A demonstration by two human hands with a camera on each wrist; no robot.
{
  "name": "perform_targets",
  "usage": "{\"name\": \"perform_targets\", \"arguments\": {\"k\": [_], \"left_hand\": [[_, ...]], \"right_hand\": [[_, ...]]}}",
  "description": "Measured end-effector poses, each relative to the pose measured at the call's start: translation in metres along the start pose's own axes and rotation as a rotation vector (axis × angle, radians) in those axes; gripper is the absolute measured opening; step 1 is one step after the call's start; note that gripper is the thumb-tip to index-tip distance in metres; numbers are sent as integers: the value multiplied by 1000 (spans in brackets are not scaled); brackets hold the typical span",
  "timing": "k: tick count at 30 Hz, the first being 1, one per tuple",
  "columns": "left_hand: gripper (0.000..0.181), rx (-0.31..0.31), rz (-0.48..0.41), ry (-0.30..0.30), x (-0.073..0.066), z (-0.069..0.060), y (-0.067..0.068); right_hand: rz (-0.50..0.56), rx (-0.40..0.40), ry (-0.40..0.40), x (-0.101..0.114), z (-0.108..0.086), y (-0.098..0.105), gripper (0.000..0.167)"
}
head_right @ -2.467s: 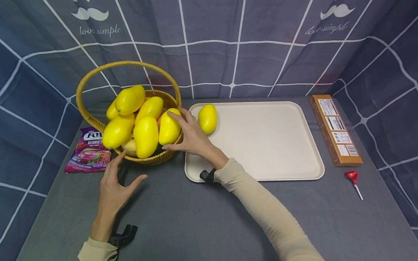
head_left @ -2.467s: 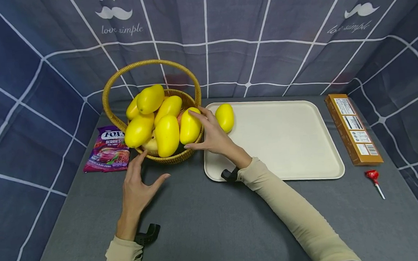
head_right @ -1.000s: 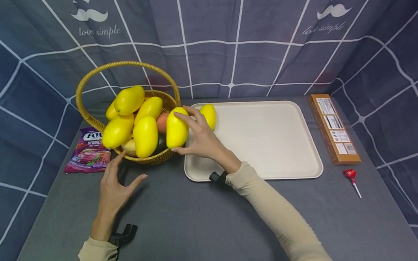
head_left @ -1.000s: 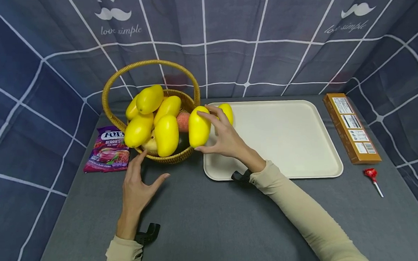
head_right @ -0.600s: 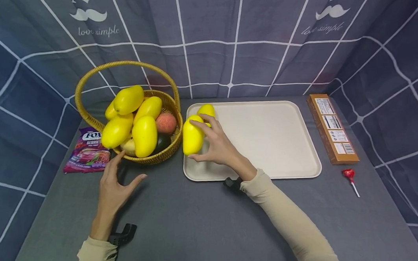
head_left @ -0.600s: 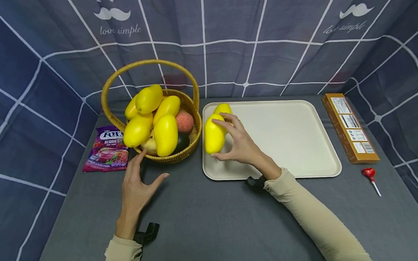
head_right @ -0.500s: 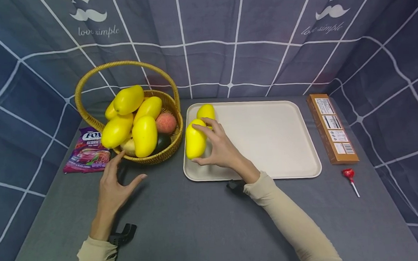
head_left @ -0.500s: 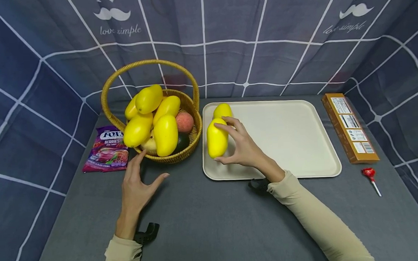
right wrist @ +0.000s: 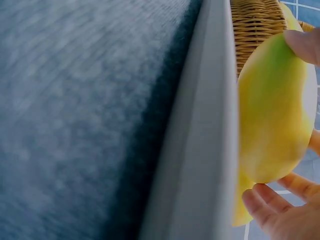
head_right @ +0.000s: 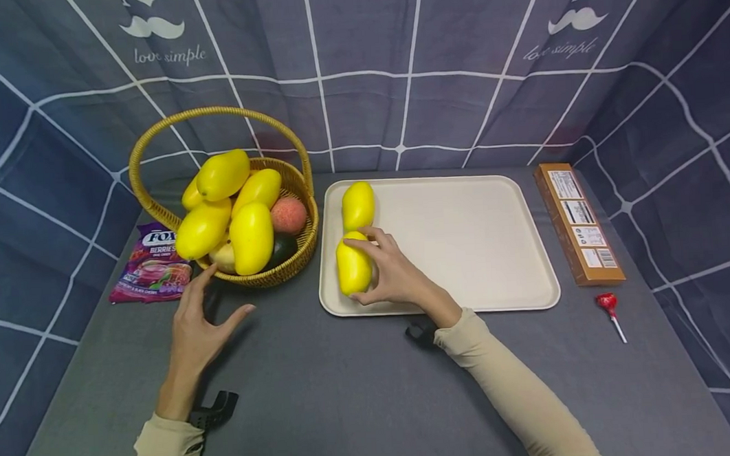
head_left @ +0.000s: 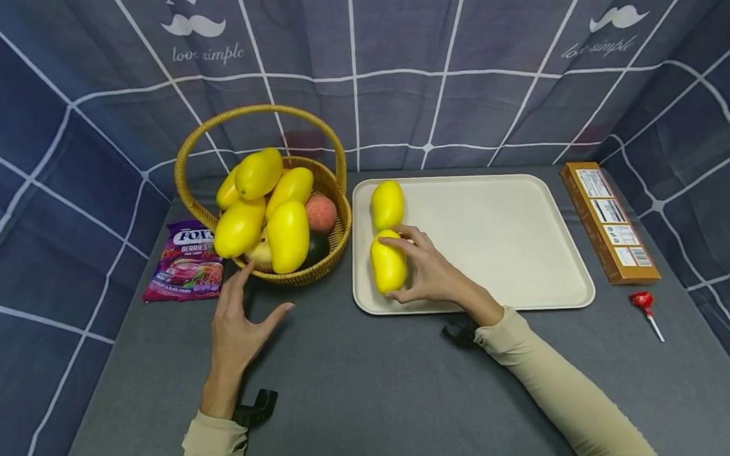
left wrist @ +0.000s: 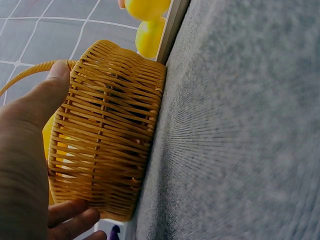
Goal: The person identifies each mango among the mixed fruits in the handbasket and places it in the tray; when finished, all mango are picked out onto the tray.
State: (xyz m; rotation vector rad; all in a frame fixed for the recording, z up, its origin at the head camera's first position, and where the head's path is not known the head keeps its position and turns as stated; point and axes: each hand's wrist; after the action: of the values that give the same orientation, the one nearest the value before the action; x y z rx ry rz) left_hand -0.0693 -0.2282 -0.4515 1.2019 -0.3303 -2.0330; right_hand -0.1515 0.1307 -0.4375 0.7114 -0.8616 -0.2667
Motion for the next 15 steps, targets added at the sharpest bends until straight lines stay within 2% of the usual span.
{"name": "perform_targets", "arguments": {"k": [15], "left_hand": [[102, -5, -6, -6, 0, 0, 0]], "right_hand": [[-33, 74, -30, -5, -3, -1, 93]]}}
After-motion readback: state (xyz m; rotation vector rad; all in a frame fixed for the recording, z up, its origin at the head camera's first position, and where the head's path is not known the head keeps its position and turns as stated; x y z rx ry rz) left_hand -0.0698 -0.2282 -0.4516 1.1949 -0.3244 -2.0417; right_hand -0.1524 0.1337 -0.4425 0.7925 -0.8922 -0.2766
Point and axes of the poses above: each hand's wrist, its own z-axis towards the middle knuckle, its own y-axis out of the back of the hand, x = y × z, and after that the axes turned 8 degrees about -x, right-handed
